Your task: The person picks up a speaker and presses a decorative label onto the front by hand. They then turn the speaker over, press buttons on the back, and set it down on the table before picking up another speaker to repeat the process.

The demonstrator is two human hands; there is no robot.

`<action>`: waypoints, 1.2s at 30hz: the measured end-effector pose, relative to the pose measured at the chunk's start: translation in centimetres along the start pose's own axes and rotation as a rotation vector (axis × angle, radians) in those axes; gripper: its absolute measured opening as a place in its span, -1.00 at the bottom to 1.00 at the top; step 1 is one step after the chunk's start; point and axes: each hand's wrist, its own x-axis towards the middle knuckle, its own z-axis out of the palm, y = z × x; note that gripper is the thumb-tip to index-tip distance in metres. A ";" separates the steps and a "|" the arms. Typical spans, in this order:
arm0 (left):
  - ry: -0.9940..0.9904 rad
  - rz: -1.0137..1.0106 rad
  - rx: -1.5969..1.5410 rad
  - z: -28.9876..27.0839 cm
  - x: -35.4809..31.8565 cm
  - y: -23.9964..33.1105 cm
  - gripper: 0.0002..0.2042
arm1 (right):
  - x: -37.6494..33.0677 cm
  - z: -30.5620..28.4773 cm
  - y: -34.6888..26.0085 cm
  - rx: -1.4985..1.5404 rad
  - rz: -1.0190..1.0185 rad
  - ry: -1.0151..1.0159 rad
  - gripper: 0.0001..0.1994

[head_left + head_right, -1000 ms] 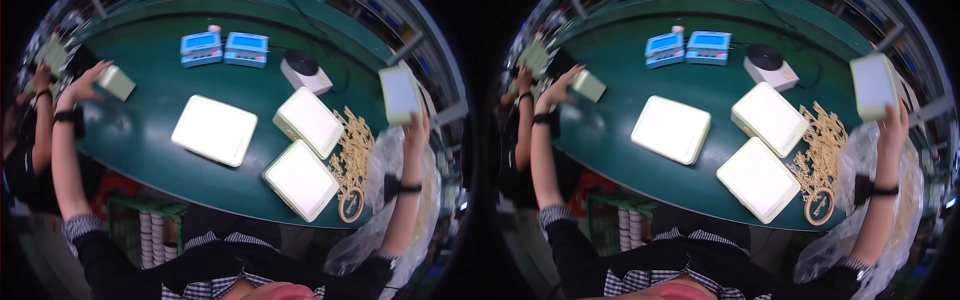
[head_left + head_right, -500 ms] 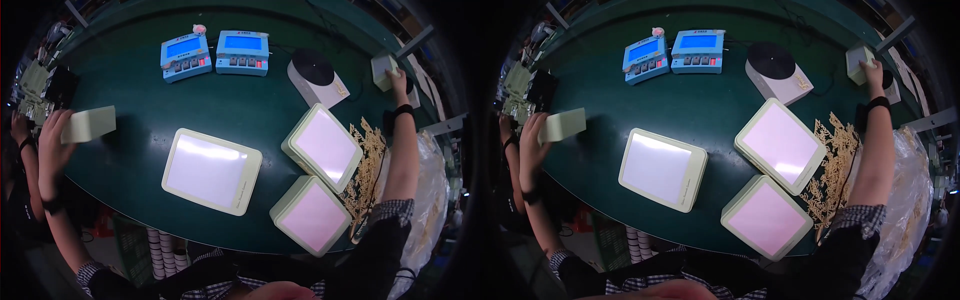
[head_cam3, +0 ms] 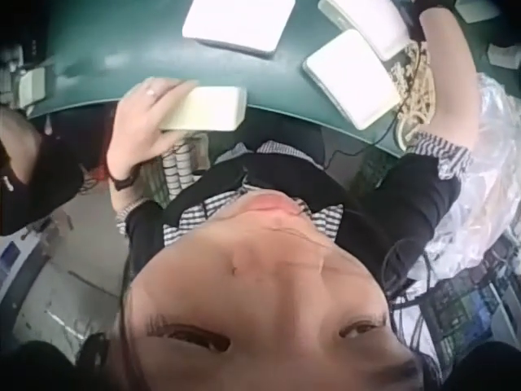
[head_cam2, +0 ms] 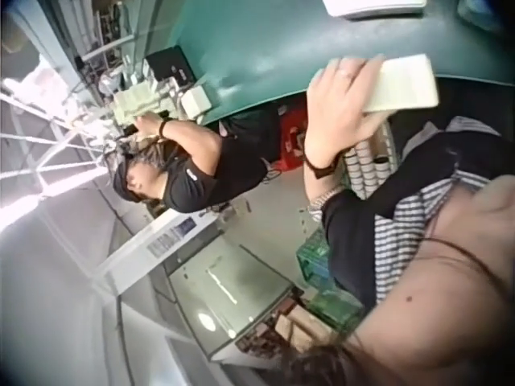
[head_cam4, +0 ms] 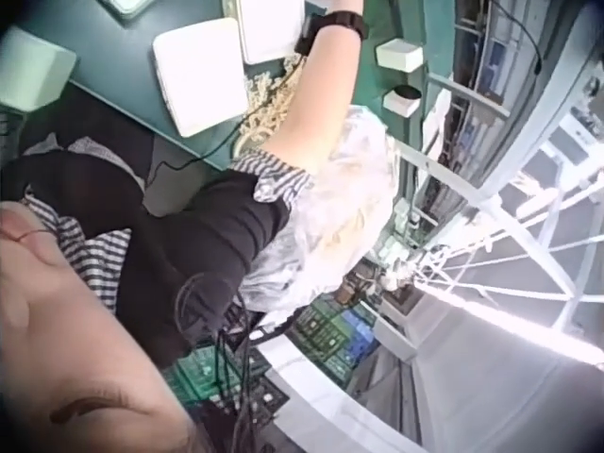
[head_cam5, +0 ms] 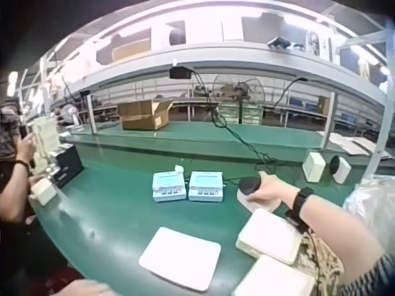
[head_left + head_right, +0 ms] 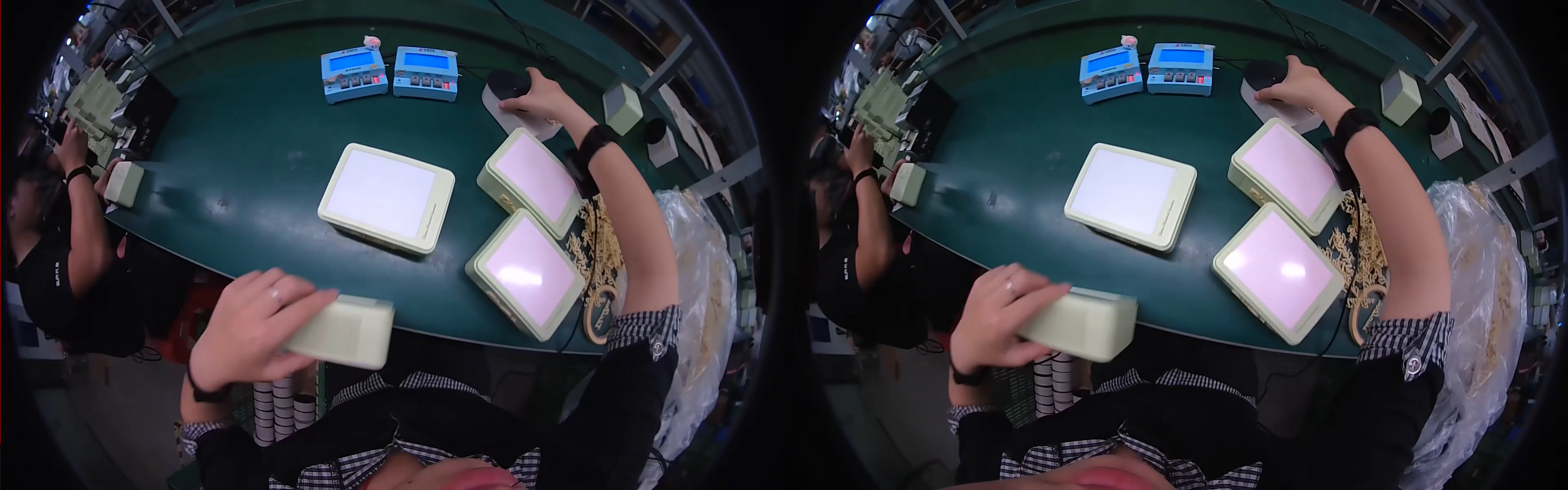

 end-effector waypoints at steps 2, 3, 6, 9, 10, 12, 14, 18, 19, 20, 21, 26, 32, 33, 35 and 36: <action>0.149 0.026 0.003 1.6 0.9 0.3 -0.35 | -0.9 -0.4 -0.1 -0.043 -0.020 0.012 0.13; 0.224 0.021 -0.008 2.8 1.6 0.4 -0.36 | -1.4 -0.7 -0.4 -0.039 -0.032 0.020 0.13; 0.335 0.037 -0.007 4.9 3.6 0.3 -0.37 | -2.7 -2.2 -0.3 -0.143 -0.061 0.146 0.09; 0.374 0.061 -0.013 5.5 4.4 0.3 -0.37 | -5.7 -6.9 1.3 0.020 -0.258 0.483 -0.02; 0.379 0.062 -0.002 5.5 4.6 0.4 -0.37 | -7.3 -8.9 2.4 0.127 -0.272 0.585 -0.09; 0.378 0.053 0.018 5.7 4.7 0.5 -0.36 | -11.1 -12.1 4.1 0.510 -0.334 0.726 -0.22; 0.362 0.042 0.017 5.8 4.4 0.7 -0.36 | -16.3 -13.5 6.0 1.132 -0.408 0.831 -0.31; 0.297 0.057 -0.001 5.7 5.4 -0.3 -0.36 | -31.3 -12.5 7.9 1.819 -1.047 0.020 -0.32; 0.266 0.067 0.019 5.2 5.6 -0.1 -0.35 | -34.9 -11.3 7.9 1.887 -0.925 0.124 -0.32; 0.236 0.070 0.043 4.8 5.6 0.3 -0.35 | -38.3 -9.9 8.0 1.950 -0.799 0.222 -0.32; 0.224 0.082 0.039 4.6 5.8 0.7 -0.35 | -41.1 -7.8 7.2 1.982 -0.632 0.391 -0.31; 0.052 0.110 0.245 0.3 8.0 4.5 -0.35 | -48.5 1.8 4.9 2.452 -0.258 0.547 -0.18; -0.118 0.479 0.237 -1.6 18.1 9.4 -0.39 | -49.6 6.2 5.1 2.310 -0.109 0.663 -0.13; -0.188 0.558 0.185 -0.8 20.1 9.7 -0.39 | -49.7 6.3 5.0 2.297 -0.055 0.743 -0.13; -0.375 0.520 0.134 1.7 22.4 10.9 -0.29 | -50.2 6.9 4.6 2.389 -0.123 0.730 -0.13; -0.410 0.559 0.138 4.2 22.6 10.8 -0.20 | -50.5 7.3 4.6 2.464 -0.178 0.752 -0.14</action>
